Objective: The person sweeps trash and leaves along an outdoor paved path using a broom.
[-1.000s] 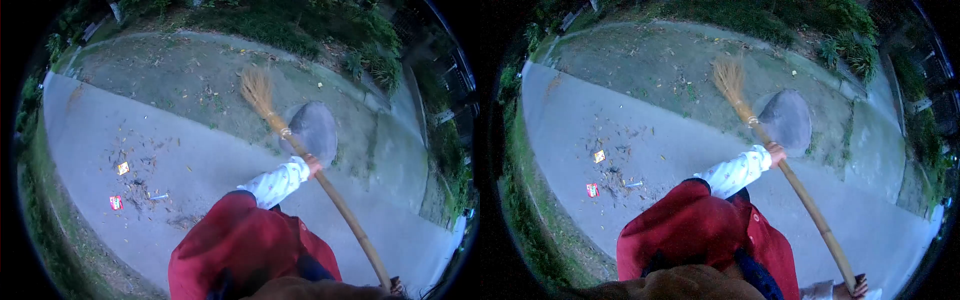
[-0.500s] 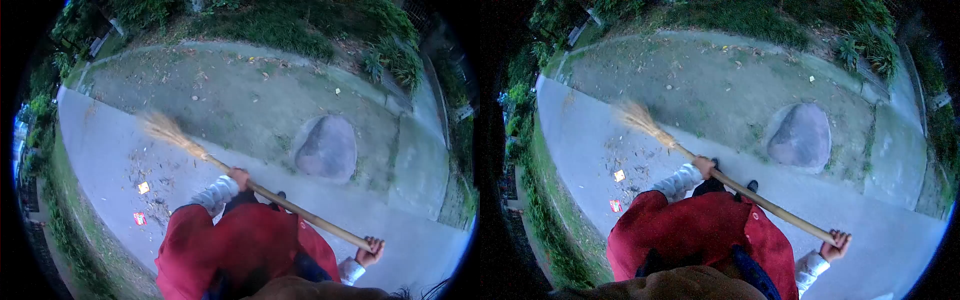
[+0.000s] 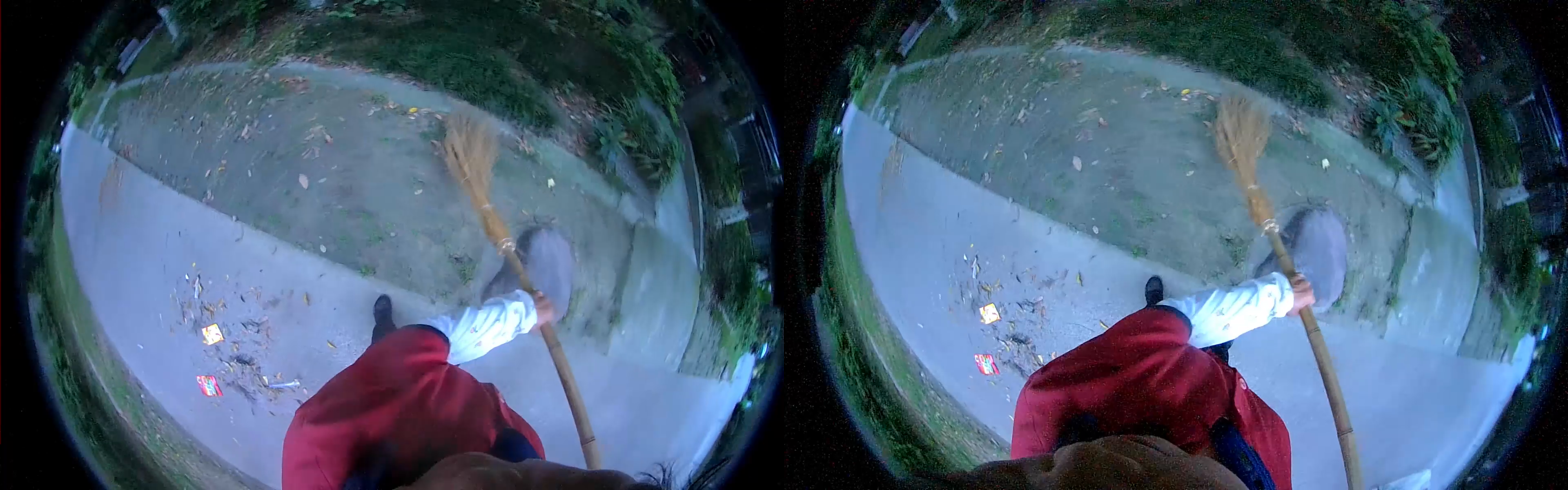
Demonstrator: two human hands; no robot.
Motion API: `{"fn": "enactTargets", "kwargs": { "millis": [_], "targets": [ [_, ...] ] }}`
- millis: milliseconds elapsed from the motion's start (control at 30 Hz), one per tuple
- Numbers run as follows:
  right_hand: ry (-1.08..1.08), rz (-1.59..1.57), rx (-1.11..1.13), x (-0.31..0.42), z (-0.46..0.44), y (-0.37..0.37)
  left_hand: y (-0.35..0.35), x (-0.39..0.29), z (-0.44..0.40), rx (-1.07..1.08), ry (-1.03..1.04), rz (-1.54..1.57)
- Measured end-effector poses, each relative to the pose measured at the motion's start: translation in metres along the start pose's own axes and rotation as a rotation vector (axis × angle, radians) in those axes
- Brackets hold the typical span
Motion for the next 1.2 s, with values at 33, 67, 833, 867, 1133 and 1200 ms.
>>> {"fn": "enactTargets", "kwargs": {
  "millis": [33, 67, 833, 867, 1133, 1200],
  "targets": [
    [0.005, 0.015, -0.006, -0.009, 0.007, 0.020, -0.015, 0.017, 0.030, -0.112, -0.044, 0.009],
    [0.025, 0.029, -0.010, -0.021, 0.010, 0.038, -0.034, 0.031, 0.064, -0.227, -0.097, 0.018],
    [1.491, -1.214, 0.939, -0.382, 0.232, 0.622, -0.397, 0.048, 0.509, -0.351, -1.751, -0.835],
    [1.509, -1.247, 1.034, -0.379, 0.238, 0.654, -0.387, 0.029, 0.498, -0.431, -1.822, -0.865],
    [2.064, -1.177, 1.790, -0.300, 0.443, 0.743, -0.160, -0.116, 0.452, -0.915, -2.563, -0.679],
    [2.130, -1.149, 2.055, -0.260, 0.494, 0.703, -0.077, -0.144, 0.440, -0.989, -2.733, -0.516]
  ]
}}
Point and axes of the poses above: each hand's wrist, its own z-axis away from the middle knuckle, its own y-axis out of the palm, x = y × z, the point moved 10 cm from there along -z, towards the middle knuckle, and after that the axes turned 9 degrees about -z, right-handed, at the moved point
